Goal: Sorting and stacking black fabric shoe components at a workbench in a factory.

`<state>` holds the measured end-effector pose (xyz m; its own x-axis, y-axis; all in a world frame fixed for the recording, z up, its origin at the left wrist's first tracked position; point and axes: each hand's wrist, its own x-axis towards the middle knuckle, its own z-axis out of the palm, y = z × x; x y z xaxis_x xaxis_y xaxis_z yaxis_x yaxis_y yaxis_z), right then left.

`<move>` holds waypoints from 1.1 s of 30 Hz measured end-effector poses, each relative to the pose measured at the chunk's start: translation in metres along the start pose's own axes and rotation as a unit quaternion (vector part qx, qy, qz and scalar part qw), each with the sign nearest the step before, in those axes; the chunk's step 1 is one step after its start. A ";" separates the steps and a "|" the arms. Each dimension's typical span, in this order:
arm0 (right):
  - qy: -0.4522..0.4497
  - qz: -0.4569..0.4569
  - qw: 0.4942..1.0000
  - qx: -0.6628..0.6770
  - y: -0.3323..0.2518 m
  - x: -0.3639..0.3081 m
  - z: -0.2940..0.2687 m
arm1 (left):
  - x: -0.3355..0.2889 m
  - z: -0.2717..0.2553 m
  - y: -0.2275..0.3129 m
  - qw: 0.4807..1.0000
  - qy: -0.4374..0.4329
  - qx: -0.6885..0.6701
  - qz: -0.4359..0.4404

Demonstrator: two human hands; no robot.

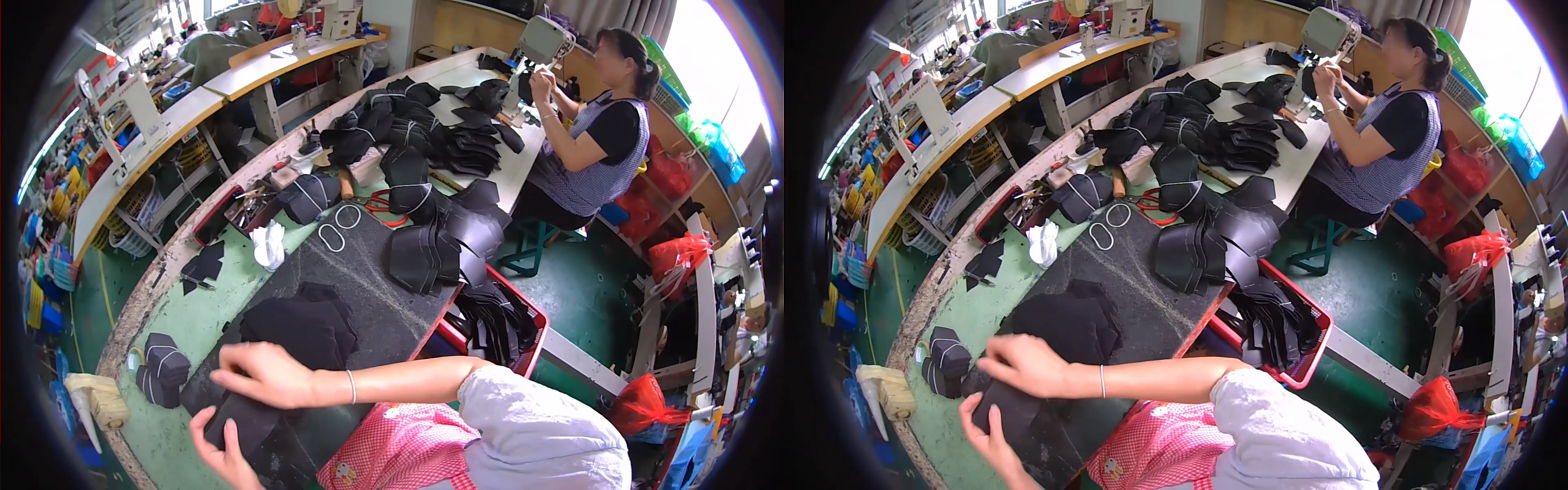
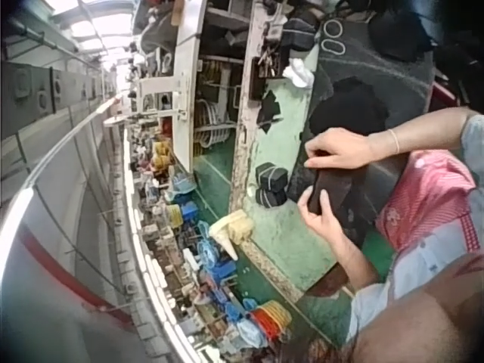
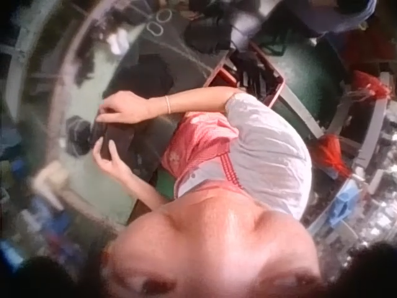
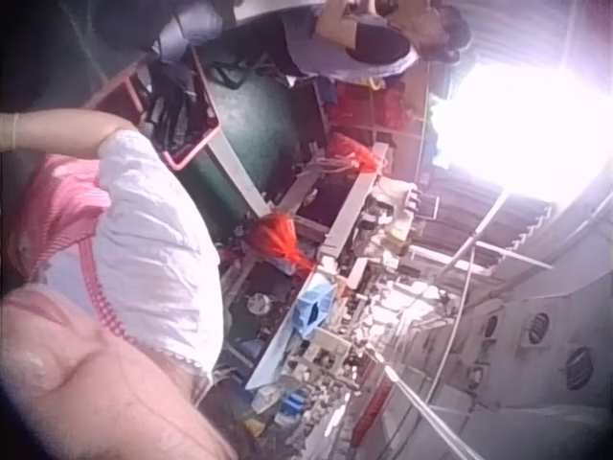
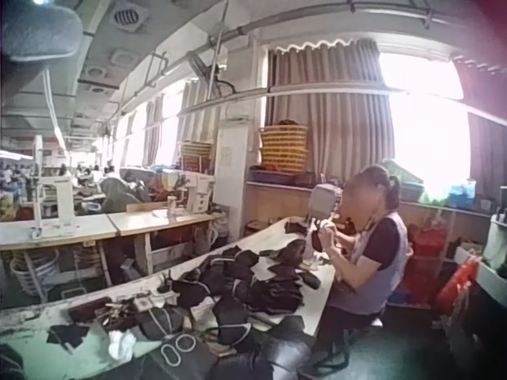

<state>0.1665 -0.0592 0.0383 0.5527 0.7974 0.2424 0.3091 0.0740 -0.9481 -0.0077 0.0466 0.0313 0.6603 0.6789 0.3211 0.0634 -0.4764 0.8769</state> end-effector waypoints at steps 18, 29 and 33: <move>0.004 -0.304 0.952 -0.010 -0.021 -0.054 0.060 | 0.012 0.023 -0.014 0.864 0.160 -0.464 -0.113; -0.210 -0.139 0.964 -0.084 -0.014 -0.027 -0.012 | 0.001 0.011 -0.032 0.932 0.153 -0.317 -0.085; 0.010 -0.244 0.944 -0.224 -0.021 -0.024 -0.015 | -0.018 0.022 -0.028 0.798 0.082 -0.580 -0.145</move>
<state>0.1583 -0.0889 0.0558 0.2730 0.7220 0.6357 0.8240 0.1656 -0.5418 -0.0047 0.0357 -0.0064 0.6316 0.7753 0.0030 -0.6009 0.4870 0.6338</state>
